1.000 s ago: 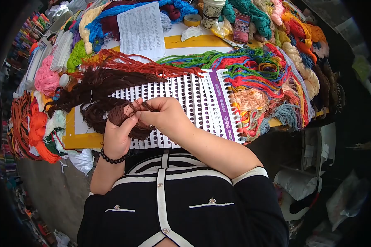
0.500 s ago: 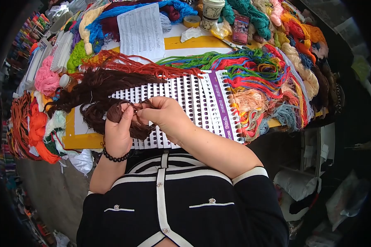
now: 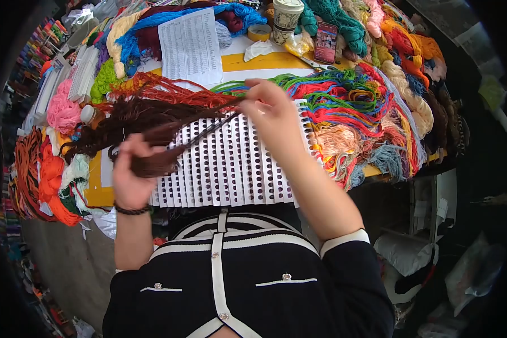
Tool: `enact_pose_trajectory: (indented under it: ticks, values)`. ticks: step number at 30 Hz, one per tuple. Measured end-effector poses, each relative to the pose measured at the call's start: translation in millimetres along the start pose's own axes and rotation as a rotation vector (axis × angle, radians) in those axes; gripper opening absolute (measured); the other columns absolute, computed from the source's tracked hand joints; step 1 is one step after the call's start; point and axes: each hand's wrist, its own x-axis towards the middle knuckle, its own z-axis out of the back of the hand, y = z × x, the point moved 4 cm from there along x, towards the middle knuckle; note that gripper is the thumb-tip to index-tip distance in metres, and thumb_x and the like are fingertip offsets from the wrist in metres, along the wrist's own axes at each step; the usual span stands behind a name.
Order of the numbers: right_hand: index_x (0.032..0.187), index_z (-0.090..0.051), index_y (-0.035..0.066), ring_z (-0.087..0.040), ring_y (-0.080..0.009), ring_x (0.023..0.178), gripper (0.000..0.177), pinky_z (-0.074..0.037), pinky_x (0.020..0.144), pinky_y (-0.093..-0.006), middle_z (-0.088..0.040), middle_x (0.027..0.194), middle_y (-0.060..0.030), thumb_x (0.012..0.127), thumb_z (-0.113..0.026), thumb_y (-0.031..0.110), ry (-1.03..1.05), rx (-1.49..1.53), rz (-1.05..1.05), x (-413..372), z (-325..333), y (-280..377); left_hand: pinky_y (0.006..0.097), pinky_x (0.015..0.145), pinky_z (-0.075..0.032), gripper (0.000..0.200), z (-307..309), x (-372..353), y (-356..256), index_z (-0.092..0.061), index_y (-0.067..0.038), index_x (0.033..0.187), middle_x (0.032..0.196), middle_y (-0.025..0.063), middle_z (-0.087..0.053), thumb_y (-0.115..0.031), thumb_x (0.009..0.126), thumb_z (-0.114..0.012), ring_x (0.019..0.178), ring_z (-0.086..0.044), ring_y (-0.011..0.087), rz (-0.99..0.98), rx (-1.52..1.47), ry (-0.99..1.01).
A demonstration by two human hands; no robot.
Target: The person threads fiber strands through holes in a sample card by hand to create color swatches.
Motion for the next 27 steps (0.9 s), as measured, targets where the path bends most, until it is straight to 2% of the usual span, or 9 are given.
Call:
enact_pose_trajectory:
  ticks: [3, 5, 7, 9, 16, 18, 21, 22, 27]
  values:
    - [0.093, -0.055, 0.002, -0.057, -0.0302, 0.106, 0.024, -0.038, 0.092, -0.0536, -0.053, 0.122, -0.0203, 0.091, -0.041, 0.022, 0.354, 1.185, -0.361, 8.9, 50.0, 29.0, 0.0277, 0.073, -0.049, 0.010, 32.8, -1.2, -76.0, -0.053, -0.008, 0.088, 0.114, 0.0071, -0.061, -0.013, 0.093, -0.045, 0.071, -0.057, 0.0140, -0.157, -0.342, -0.098]
    - [0.093, -0.044, 0.005, -0.053, -0.0218, 0.085, 0.014, -0.037, 0.088, -0.0497, -0.052, 0.080, -0.0049, 0.092, -0.042, 0.018, 0.340, 1.445, -0.168, 3.8, 83.8, 45.6, 0.0205, 0.058, -0.044, 0.013, 81.0, 0.6, -125.8, -0.050, -0.008, 0.087, 0.111, 0.0073, -0.063, -0.014, 0.094, -0.042, 0.058, -0.050, 0.0088, -0.284, -0.338, -0.248]
    - [0.090, -0.044, 0.006, -0.038, -0.0125, 0.067, 0.010, -0.033, 0.065, -0.0289, -0.039, 0.071, 0.0007, 0.093, -0.042, 0.016, 0.212, 1.398, -0.162, 1.1, 117.0, 44.2, 0.0185, 0.047, -0.037, 0.015, 128.2, -0.8, -169.6, -0.048, -0.007, 0.088, 0.108, 0.0077, -0.064, -0.014, 0.095, -0.037, 0.050, -0.043, 0.0061, -0.278, -0.181, -0.214]
    - [0.088, -0.047, 0.005, -0.036, -0.0097, 0.062, 0.012, -0.030, 0.055, -0.0231, -0.038, 0.067, 0.0017, 0.093, -0.044, 0.015, 0.077, 1.214, -0.256, 5.4, 159.0, 21.9, 0.0165, 0.041, -0.030, 0.018, 163.0, -6.7, -206.8, -0.046, -0.008, 0.086, 0.109, 0.0075, -0.064, -0.016, 0.097, -0.035, 0.046, -0.037, 0.0043, -0.384, -0.065, -0.436]
    - [0.075, -0.053, 0.011, -0.031, -0.0044, 0.045, 0.014, -0.020, 0.039, -0.0185, -0.040, 0.059, 0.0068, 0.088, -0.056, 0.016, -0.615, 0.433, -0.268, 16.1, 364.6, -6.8, 0.0160, 0.038, -0.024, 0.013, 205.0, -54.2, -304.6, -0.045, -0.009, 0.088, 0.119, 0.0070, -0.060, -0.015, 0.095, -0.036, 0.045, -0.030, 0.0043, -0.735, 0.444, -0.985]
    - [0.073, -0.055, 0.012, -0.033, -0.0032, 0.045, 0.014, -0.019, 0.038, -0.0181, -0.044, 0.057, 0.0064, 0.086, -0.059, 0.014, -0.913, 0.103, -0.181, 10.0, 425.3, 3.4, 0.0169, 0.038, -0.023, 0.017, 204.8, -63.1, -315.4, -0.045, -0.010, 0.084, 0.116, 0.0068, -0.061, -0.017, 0.095, -0.036, 0.045, -0.028, 0.0046, -0.809, 0.531, -1.033]
    - [0.088, -0.065, -0.002, -0.055, -0.0069, 0.063, 0.019, -0.043, 0.057, -0.0185, -0.063, 0.077, -0.0020, 0.086, -0.061, 0.016, -0.934, -0.662, 0.227, 18.0, 370.4, 49.2, 0.0182, 0.039, -0.021, 0.014, 164.1, -54.0, -281.1, -0.046, -0.009, 0.086, 0.112, 0.0070, -0.063, -0.018, 0.095, -0.039, 0.046, -0.027, 0.0049, -0.801, 0.689, -1.141]
    - [0.097, -0.064, -0.006, -0.060, -0.0103, 0.074, 0.025, -0.046, 0.070, -0.0215, -0.065, 0.086, -0.0061, 0.086, -0.062, 0.016, -0.859, -0.640, 0.247, 28.4, 370.7, 39.5, 0.0185, 0.040, -0.021, 0.014, 153.8, -38.2, -266.2, -0.046, -0.009, 0.087, 0.111, 0.0067, -0.064, -0.019, 0.095, -0.039, 0.046, -0.027, 0.0049, -0.758, 0.725, -1.030]
    - [0.077, -0.064, 0.002, -0.037, -0.0029, 0.048, 0.014, -0.026, 0.045, -0.0185, -0.049, 0.059, 0.0059, 0.082, -0.067, 0.015, -0.916, -0.253, 0.033, 47.0, 357.4, 17.0, 0.0209, 0.045, -0.027, 0.018, 157.7, -24.4, -292.2, -0.046, -0.011, 0.097, 0.107, 0.0057, -0.064, -0.027, 0.095, -0.041, 0.052, -0.034, 0.0073, -0.780, 0.774, -1.095]
